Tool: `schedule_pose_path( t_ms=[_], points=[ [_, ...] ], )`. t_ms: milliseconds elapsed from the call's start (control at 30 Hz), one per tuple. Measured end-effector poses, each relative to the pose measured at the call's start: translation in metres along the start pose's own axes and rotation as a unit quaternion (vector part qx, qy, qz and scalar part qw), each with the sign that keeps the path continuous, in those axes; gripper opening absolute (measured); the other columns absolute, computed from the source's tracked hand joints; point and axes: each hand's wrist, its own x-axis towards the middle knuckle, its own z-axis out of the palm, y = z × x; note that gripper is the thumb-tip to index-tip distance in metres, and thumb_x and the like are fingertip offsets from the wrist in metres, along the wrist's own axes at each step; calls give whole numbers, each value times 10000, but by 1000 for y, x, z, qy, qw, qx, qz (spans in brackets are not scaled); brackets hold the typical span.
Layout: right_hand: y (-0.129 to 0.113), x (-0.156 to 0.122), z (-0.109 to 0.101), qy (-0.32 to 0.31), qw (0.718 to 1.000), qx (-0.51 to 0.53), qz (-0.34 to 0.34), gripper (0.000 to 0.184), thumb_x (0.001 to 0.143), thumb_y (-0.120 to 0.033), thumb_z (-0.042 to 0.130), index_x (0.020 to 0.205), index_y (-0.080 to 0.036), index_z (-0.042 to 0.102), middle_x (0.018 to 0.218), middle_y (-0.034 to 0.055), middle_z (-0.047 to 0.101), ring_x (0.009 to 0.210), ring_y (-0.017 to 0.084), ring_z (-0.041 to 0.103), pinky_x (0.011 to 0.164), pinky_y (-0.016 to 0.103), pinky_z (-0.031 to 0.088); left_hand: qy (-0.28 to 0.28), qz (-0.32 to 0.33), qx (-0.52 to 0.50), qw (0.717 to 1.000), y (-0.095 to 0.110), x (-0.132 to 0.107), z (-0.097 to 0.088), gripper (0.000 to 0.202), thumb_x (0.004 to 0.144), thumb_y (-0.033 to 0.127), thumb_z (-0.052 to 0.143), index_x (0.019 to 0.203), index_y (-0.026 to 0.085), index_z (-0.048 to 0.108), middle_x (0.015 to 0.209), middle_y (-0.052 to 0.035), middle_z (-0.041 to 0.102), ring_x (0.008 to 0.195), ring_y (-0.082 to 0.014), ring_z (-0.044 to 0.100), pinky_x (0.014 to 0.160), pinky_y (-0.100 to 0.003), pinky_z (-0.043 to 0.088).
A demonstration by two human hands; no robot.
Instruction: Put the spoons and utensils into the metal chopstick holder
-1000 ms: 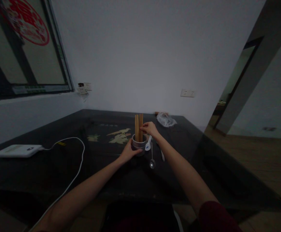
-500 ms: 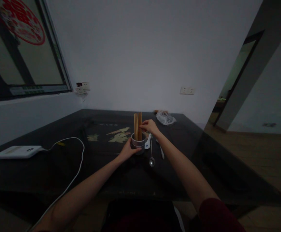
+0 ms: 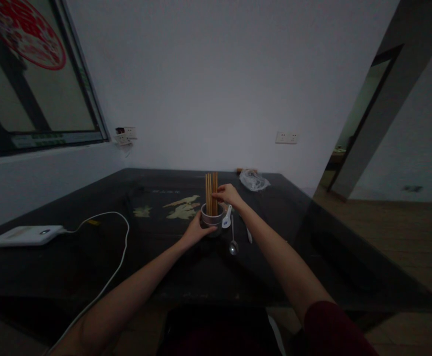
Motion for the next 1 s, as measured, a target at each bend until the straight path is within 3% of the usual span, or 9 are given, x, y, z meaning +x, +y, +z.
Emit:
schedule_pose_path(
  t_ms=[167, 633, 1000],
  points=[
    [3, 5, 3, -17, 1000, 21, -2, 146, 711, -230, 744, 671, -103, 682, 577, 23, 660, 503, 104, 600, 476, 162, 452, 1, -1, -1, 1000, 1, -1, 0, 789, 595, 269, 813, 1278, 168, 430, 1285, -139, 553, 1179, -274, 544, 1043, -451, 399],
    [14, 12, 5, -24, 997, 73, 3, 236, 679, -248, 765, 561, -113, 611, 494, -20, 599, 467, 81, 571, 519, 167, 489, 0, -5, 32, 999, 3, 0, -1, 758, 611, 282, 802, 1262, 149, 437, 1278, -145, 557, 1181, -274, 539, 1047, -458, 390],
    [13, 9, 6, -14, 997, 79, -1, 219, 695, -229, 750, 568, -121, 608, 513, -13, 614, 473, 87, 581, 493, 158, 470, -5, -14, 13, 1000, 6, -1, -1, 748, 609, 273, 799, 1260, 157, 451, 1286, -148, 557, 1181, -283, 542, 1043, -469, 394]
  ],
)
